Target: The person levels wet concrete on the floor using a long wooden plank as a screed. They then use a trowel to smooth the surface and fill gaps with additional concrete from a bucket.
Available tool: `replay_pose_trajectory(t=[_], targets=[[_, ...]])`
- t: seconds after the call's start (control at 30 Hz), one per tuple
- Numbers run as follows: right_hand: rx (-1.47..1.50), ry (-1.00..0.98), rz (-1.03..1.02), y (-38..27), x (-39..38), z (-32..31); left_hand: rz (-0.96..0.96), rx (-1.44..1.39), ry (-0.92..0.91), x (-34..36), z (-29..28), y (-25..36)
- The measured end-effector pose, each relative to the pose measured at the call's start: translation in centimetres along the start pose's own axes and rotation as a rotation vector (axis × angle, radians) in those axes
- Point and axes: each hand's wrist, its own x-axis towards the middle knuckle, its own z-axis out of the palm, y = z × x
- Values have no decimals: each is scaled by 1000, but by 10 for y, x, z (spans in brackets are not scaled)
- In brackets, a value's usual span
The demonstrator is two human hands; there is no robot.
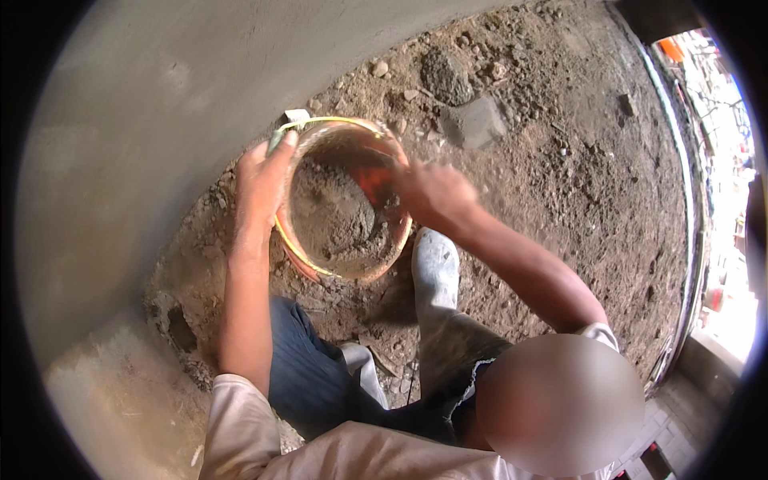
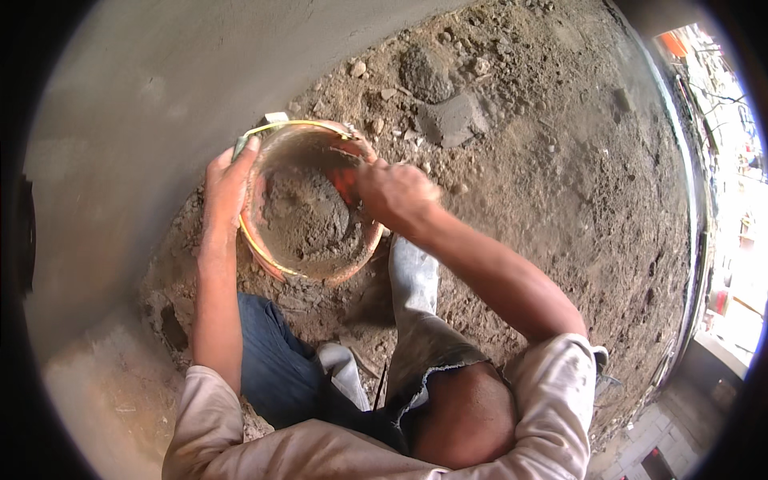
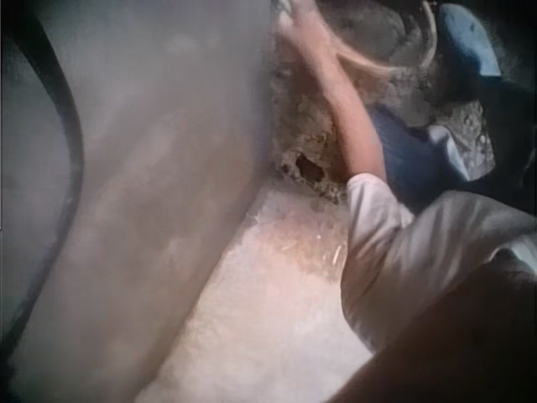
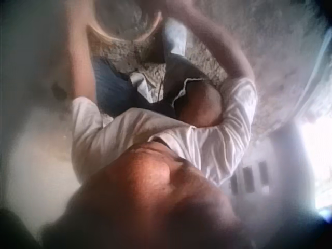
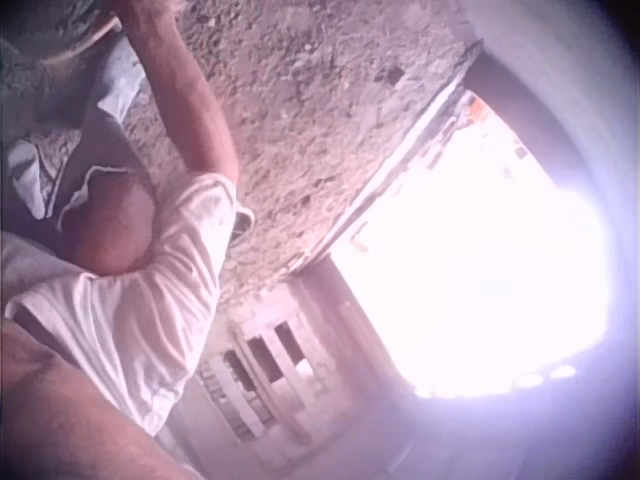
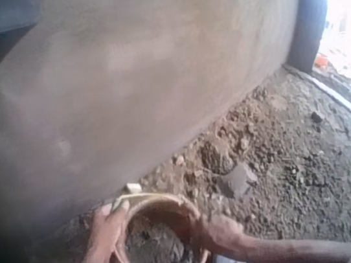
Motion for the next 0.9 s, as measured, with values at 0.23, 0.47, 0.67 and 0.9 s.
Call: replay_pose_trajectory(t=[0.23,0.47,0.67,0.9], targets=[[163,-178,-145,-53,-46,52,9,-46,16,-29,-17,-16],[585,-34,-125,-40,4,114,57,-43,38,-37,10,-8],[1057,-310,-132,-68,-26,68,-22,-81,67,-34,-4,-14],[1274,-293,-120,-70,-65,35,-34,-247,130,2,-36,-35]])
